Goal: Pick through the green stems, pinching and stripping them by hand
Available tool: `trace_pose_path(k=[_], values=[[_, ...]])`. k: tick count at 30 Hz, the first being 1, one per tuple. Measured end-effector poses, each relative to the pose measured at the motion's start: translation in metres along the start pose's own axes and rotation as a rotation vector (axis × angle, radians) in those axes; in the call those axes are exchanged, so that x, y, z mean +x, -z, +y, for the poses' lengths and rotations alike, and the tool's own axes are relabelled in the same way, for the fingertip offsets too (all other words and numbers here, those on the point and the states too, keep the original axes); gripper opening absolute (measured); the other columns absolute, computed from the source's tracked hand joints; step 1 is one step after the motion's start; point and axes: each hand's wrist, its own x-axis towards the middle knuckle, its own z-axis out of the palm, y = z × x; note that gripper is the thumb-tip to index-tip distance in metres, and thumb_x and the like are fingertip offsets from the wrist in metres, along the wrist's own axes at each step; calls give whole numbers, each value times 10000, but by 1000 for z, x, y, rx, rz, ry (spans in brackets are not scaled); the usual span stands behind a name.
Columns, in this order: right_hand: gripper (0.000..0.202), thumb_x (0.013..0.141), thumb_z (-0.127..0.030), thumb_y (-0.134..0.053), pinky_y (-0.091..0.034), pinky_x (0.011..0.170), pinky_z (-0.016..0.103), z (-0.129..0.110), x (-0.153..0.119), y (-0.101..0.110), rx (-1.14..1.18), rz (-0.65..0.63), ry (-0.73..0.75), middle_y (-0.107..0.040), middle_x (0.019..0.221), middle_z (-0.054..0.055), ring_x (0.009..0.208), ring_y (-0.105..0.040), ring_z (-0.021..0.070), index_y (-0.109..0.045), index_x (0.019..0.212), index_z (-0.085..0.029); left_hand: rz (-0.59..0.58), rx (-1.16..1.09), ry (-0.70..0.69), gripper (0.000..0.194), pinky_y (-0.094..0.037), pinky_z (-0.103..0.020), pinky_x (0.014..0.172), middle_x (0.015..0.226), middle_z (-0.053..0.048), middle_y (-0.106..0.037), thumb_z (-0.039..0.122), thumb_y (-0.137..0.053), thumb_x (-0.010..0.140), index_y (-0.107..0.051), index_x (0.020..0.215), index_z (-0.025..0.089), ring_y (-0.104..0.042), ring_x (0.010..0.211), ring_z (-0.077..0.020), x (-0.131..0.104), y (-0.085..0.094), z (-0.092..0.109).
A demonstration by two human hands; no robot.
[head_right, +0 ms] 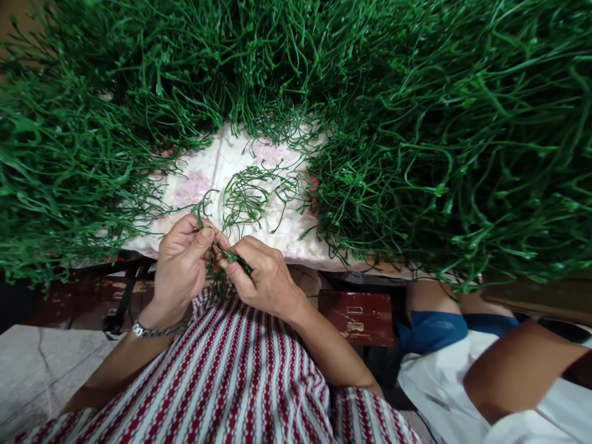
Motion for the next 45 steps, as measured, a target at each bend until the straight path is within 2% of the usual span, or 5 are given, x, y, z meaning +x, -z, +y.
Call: trace_pose_path(k=[6,15,27,36,45], values=[[176,852,-190,-493,-315,571,236,0,0,10,-12,-71,-42,-440,642,-15,604,-418,102,-449,682,-171,-150,202,78,183,-289,-170,399,575,50,-437,341,-578,819,-498,756,188,-375,450,-61,-7,7,-2],[265,820,-162,-454,-245,504,205,-11,-5,8,300,-255,-137,-308,565,-59,520,-285,57,-318,593,-178,-46,849,-664,150,-401,-172,521,633,43,-588,90,-484,814,-589,853,190,-523,526,-74,-13,12,-15],[277,791,-189,-490,-268,489,229,-39,-16,31,508,-230,-28,-308,550,-50,491,-297,68,-321,572,-196,25,808,-722,141,-399,-169,503,579,56,-559,95,-523,793,-613,861,180,-498,486,-66,-3,0,-18],[274,834,-243,-519,-257,474,221,-5,-19,55,408,-17,-212,-373,533,-43,490,-354,71,-445,582,-164,-8,369,-263,91,-383,-194,516,600,39,-523,238,-545,834,-581,771,181,-475,530,-84,1,-4,-8],[277,798,-320,-578,-308,474,258,-7,-33,69,600,133,-94,-445,524,-8,482,-408,109,-491,583,-170,76,-68,-159,83,-487,-282,660,673,-12,-605,204,-609,766,-567,718,151,-588,651,-144,5,6,7]])
